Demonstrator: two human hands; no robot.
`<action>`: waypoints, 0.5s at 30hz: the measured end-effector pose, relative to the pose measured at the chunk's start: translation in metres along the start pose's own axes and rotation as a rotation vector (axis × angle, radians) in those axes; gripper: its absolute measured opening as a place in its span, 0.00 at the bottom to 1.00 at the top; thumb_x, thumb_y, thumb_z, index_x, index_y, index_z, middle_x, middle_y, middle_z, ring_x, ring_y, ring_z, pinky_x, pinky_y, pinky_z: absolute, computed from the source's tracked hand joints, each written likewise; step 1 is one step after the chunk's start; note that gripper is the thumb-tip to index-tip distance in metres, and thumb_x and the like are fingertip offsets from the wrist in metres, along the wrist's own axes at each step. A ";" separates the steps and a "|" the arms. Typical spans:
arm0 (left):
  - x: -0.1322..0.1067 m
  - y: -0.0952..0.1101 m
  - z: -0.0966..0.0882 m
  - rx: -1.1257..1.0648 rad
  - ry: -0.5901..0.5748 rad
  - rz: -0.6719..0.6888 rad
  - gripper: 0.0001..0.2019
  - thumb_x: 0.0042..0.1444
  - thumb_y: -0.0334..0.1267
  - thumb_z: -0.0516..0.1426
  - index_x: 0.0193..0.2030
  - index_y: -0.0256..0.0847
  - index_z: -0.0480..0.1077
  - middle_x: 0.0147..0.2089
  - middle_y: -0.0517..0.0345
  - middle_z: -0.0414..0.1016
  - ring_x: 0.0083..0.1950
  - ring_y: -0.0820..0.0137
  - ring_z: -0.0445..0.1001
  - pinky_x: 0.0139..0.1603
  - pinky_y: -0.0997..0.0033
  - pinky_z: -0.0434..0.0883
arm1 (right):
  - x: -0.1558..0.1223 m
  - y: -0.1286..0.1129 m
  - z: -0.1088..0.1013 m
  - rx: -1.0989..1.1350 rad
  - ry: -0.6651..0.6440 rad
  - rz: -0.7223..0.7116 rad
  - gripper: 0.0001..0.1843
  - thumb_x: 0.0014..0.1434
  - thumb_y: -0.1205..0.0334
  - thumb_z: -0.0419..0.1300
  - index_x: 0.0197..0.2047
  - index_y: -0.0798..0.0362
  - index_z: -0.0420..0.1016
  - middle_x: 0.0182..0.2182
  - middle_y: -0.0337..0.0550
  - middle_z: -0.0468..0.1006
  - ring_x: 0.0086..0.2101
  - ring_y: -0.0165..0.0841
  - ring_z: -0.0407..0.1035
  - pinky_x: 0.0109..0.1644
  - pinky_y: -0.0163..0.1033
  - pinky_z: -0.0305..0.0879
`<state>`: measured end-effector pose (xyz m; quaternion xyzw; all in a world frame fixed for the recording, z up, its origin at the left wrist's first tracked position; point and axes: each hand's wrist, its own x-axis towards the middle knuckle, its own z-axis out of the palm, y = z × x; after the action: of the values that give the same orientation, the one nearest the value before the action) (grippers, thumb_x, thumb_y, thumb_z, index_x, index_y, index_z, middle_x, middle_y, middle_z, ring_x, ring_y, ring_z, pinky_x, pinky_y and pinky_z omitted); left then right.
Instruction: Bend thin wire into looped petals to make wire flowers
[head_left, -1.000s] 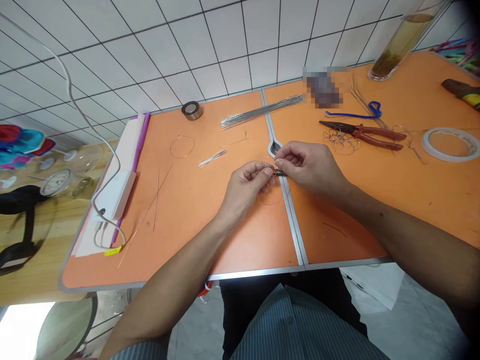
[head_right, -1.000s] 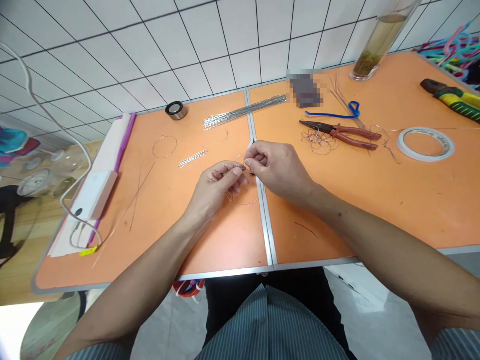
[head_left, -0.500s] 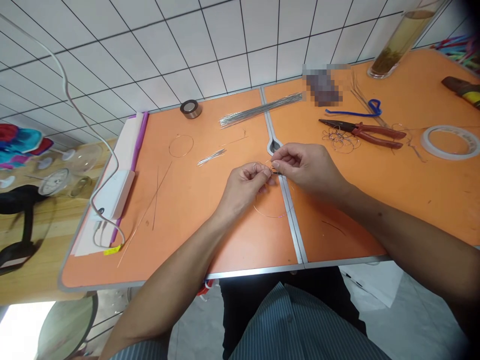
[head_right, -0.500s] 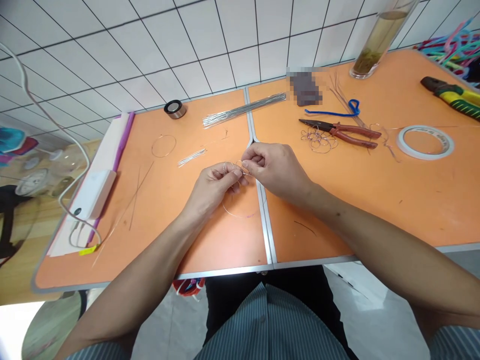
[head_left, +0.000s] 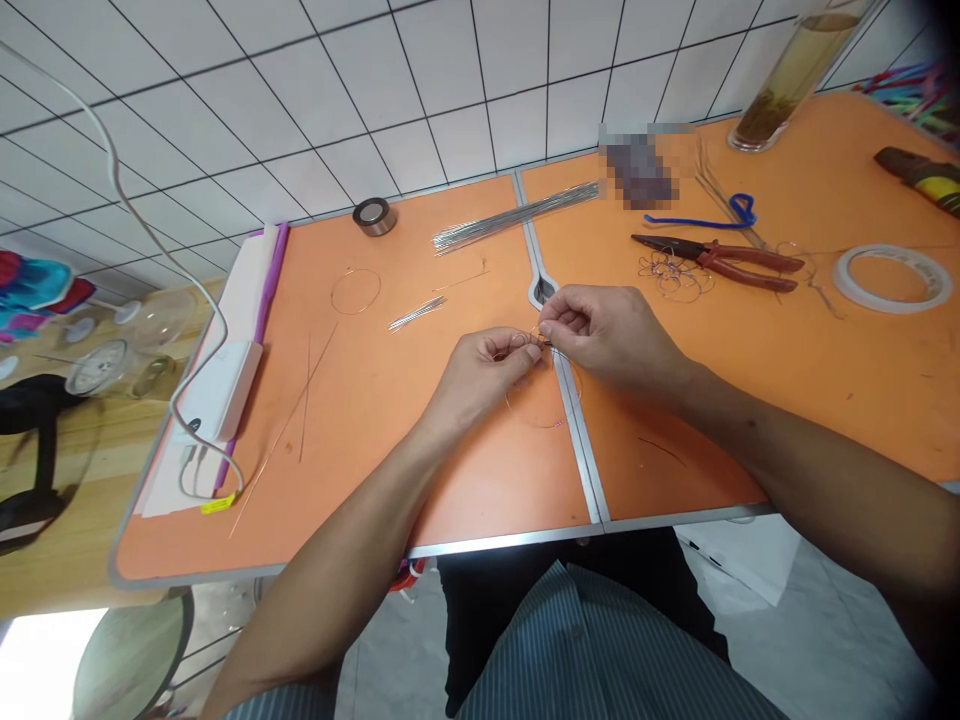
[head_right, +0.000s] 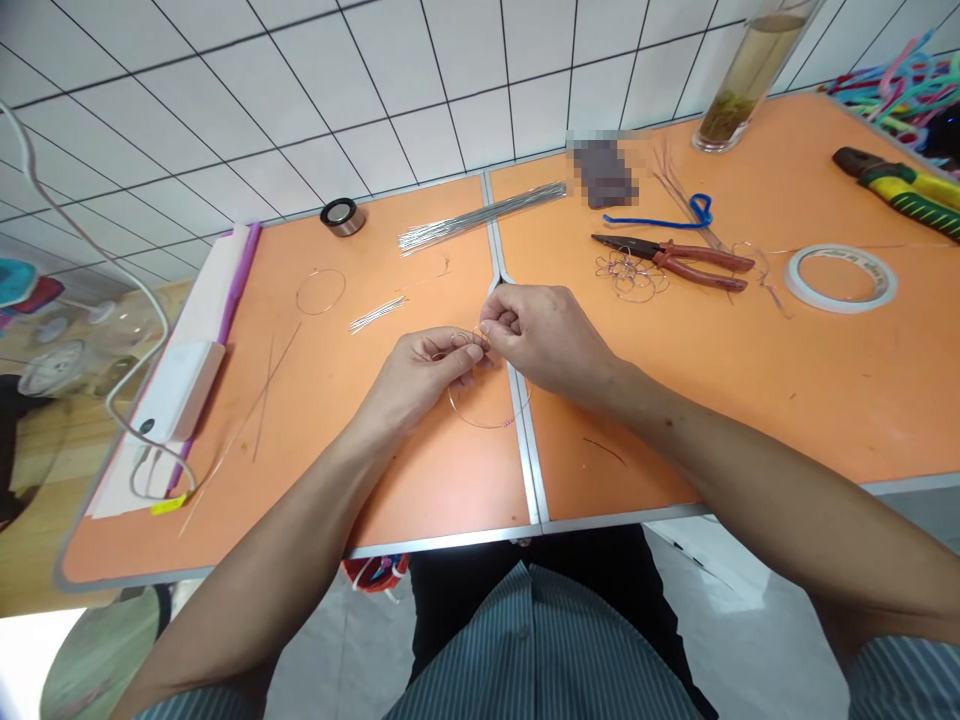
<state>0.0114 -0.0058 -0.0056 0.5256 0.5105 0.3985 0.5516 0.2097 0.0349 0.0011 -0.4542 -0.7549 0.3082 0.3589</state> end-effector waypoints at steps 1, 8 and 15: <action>-0.001 0.002 0.000 0.007 0.010 -0.003 0.10 0.59 0.45 0.70 0.34 0.40 0.84 0.36 0.51 0.85 0.32 0.70 0.72 0.36 0.69 0.69 | -0.001 0.000 0.001 -0.002 -0.002 -0.002 0.03 0.61 0.66 0.66 0.35 0.51 0.81 0.29 0.38 0.83 0.31 0.33 0.75 0.37 0.38 0.65; -0.004 0.008 -0.003 0.136 0.084 -0.063 0.12 0.56 0.48 0.73 0.38 0.41 0.87 0.29 0.56 0.77 0.31 0.69 0.69 0.32 0.70 0.64 | -0.004 -0.001 0.003 -0.014 -0.085 -0.025 0.04 0.66 0.67 0.64 0.38 0.52 0.79 0.33 0.39 0.83 0.36 0.33 0.75 0.41 0.37 0.63; -0.002 0.005 -0.001 0.145 0.094 -0.048 0.15 0.52 0.50 0.73 0.36 0.41 0.85 0.27 0.57 0.75 0.31 0.69 0.69 0.32 0.72 0.65 | -0.007 -0.007 0.003 -0.012 -0.122 0.014 0.05 0.65 0.70 0.64 0.37 0.51 0.78 0.30 0.36 0.80 0.33 0.32 0.71 0.39 0.37 0.60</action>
<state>0.0111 -0.0069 -0.0004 0.5325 0.5757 0.3714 0.4971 0.2058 0.0249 0.0032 -0.4419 -0.7741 0.3333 0.3073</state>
